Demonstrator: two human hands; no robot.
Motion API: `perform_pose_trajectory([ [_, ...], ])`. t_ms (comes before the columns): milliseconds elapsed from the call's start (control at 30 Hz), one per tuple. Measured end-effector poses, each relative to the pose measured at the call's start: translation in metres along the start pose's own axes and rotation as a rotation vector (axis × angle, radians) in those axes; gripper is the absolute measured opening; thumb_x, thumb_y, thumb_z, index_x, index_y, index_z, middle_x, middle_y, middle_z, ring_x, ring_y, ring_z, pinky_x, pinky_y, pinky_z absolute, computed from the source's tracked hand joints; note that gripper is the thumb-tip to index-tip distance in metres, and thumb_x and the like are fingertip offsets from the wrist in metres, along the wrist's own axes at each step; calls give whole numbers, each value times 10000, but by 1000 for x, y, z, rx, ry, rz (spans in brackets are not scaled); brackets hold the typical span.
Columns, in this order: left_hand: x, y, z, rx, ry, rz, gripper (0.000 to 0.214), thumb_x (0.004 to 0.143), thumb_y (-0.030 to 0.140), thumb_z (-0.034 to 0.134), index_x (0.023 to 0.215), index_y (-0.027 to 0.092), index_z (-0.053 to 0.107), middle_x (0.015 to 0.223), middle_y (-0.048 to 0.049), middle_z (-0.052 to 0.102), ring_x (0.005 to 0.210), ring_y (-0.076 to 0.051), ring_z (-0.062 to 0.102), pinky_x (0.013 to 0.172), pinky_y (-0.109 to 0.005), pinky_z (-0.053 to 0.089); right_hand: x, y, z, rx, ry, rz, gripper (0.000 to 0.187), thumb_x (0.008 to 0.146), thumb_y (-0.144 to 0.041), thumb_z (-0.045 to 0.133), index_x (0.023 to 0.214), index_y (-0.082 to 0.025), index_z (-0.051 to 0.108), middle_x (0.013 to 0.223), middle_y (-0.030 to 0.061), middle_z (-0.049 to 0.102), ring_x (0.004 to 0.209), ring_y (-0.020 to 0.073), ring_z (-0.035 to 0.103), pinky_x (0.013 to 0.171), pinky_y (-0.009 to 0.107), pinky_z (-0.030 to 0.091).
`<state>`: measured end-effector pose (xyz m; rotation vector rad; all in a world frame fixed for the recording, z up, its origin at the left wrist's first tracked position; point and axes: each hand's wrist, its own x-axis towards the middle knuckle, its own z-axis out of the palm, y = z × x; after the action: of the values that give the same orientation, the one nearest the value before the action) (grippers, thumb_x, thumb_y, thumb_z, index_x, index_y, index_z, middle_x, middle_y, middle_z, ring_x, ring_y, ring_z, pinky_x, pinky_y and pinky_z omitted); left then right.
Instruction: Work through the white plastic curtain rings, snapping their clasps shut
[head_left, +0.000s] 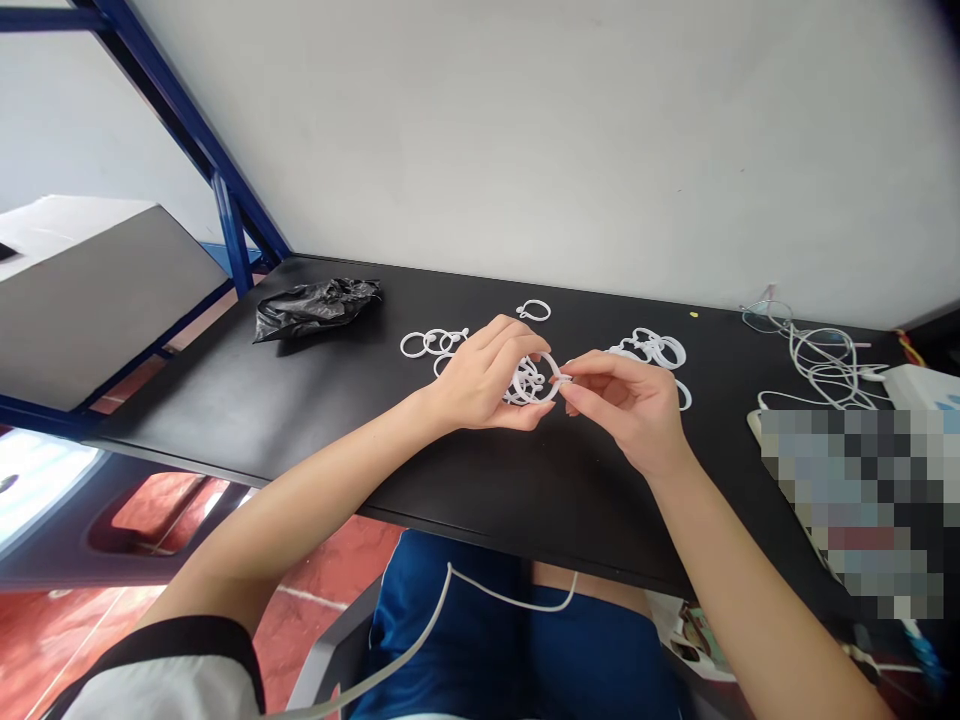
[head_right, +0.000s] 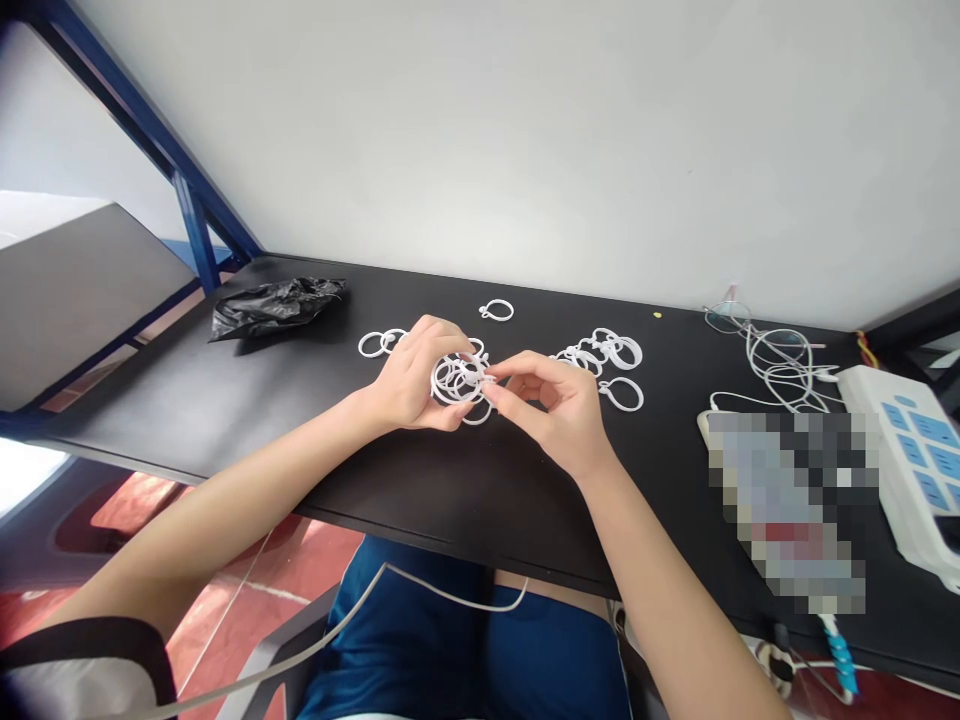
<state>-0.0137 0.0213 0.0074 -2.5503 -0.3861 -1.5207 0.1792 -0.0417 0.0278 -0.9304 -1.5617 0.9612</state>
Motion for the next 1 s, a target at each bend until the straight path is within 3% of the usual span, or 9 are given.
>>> perform_pose_trajectory([
  [533,1,0,0,-45,-13,6,388,936,508,488,1106,159,470,886,-75,624,798,-214,585,695,-370,515,1,3,0,84,15,-6,123,747,-198,816,828,-283,780,853,15,730,718,155,664,555,274,568],
  [1000,4,2,2,-8,18,22,375,908,477,575,1086,161,483,831,-48,618,736,-191,587,645,-332,507,3,2,-1,134,11,35,147,765,-154,790,856,-269,784,869,3,722,601,91,622,535,223,555],
])
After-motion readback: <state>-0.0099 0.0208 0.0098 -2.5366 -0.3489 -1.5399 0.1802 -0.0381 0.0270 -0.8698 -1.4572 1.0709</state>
